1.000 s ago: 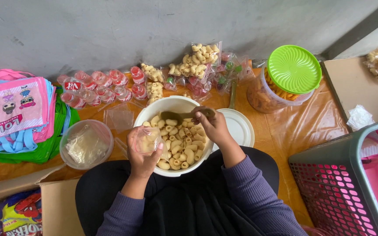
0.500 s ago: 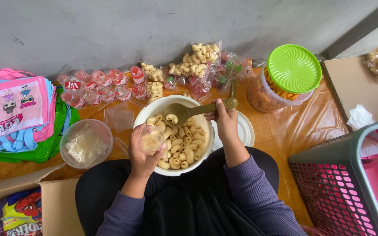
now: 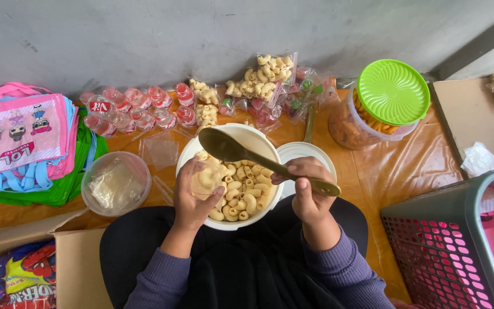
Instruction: The person scoops snacks from a large bowl into small plastic bags using a large spoon and by hand.
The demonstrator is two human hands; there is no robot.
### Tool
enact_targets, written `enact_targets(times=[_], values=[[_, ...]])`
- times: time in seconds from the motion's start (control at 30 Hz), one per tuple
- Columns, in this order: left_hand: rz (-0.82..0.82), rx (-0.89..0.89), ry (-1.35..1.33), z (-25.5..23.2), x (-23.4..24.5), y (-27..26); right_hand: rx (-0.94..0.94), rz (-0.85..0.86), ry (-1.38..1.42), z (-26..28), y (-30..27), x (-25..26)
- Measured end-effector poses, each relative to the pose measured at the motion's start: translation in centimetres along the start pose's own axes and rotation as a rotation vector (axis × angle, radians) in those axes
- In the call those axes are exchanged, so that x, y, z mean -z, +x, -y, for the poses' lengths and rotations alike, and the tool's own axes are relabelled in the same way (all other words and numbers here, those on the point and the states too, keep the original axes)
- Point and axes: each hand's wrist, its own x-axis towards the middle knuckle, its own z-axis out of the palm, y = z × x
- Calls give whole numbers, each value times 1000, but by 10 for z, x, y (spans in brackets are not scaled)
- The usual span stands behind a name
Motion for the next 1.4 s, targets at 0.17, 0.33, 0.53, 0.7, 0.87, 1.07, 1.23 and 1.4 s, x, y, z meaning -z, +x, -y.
enact_targets(times=[0.17, 0.33, 0.53, 0.7, 0.87, 1.07, 1.23, 1.4], values=[[-40, 49, -51, -2, 7, -3, -187, 16, -118, -31, 5, 13], [-83, 91, -102, 7, 10, -8, -582, 38, -313, -61, -13, 16], [-104, 30, -137, 26, 11, -11, -906, -13, -297, -68, -24, -9], [-49, -20, -172, 37, 18, -11, -1054, -50, -147, -77, -31, -12], [-34, -9, -164, 40, 20, -12, -1068, -156, -74, -84, -25, 9], [-40, 41, -187, 34, 23, -14, -889, -233, -123, -79, -17, 27], [-41, 35, -140, 19, 10, -7, -692, -277, -41, -59, -11, 30], [49, 85, -89, -8, 7, 2, -212, -61, 18, -13, 1, 11]])
